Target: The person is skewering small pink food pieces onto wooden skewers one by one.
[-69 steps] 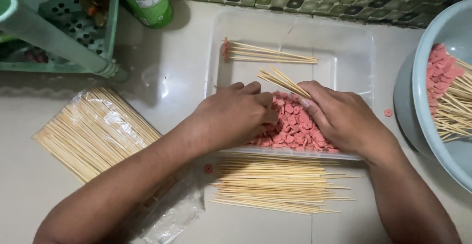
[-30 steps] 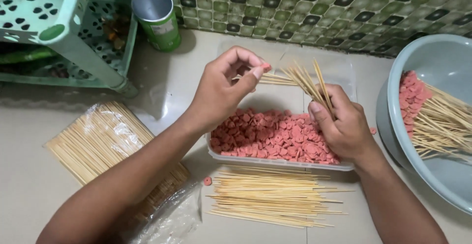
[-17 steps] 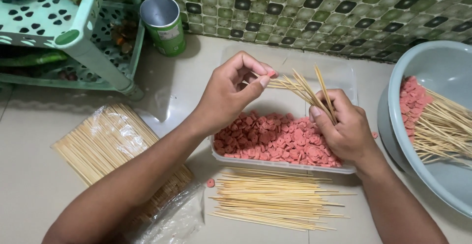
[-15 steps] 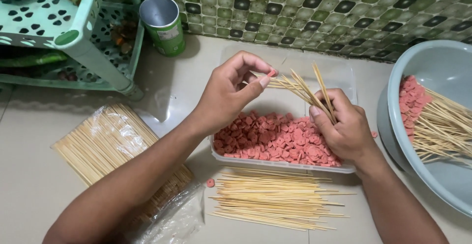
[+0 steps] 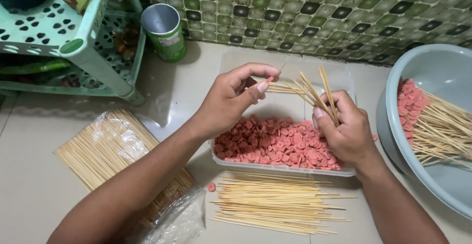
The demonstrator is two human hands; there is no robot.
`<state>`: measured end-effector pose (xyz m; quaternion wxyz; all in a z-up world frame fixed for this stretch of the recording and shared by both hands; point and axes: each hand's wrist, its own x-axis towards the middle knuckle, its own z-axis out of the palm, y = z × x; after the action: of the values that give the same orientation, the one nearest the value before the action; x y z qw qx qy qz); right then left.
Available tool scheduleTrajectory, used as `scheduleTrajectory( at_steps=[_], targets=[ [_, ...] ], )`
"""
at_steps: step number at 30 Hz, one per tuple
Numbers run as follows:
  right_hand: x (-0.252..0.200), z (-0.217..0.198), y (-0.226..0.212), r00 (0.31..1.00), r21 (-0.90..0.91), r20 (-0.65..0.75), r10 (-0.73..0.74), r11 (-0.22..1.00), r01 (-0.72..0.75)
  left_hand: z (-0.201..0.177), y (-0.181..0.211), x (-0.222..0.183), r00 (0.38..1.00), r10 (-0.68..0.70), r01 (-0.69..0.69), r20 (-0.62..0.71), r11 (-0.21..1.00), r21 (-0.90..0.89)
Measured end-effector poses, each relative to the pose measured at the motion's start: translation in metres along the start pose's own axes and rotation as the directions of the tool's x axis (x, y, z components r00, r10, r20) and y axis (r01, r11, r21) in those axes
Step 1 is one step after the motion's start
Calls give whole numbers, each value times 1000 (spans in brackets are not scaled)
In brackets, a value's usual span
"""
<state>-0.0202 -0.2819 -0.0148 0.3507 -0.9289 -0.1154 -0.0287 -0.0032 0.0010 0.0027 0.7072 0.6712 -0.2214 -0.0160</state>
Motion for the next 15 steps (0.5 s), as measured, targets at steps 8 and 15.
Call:
scheduleTrajectory(
  at_steps=[8, 15],
  targets=[
    [0, 1, 1, 999, -22, 10, -43, 999, 43, 0, 0, -1, 1000, 12, -12, 3, 999, -33],
    [0, 0, -6, 999, -4, 23, -39, 999, 39, 0, 1, 0, 1000, 19, -19, 1, 1000, 7]
  ],
)
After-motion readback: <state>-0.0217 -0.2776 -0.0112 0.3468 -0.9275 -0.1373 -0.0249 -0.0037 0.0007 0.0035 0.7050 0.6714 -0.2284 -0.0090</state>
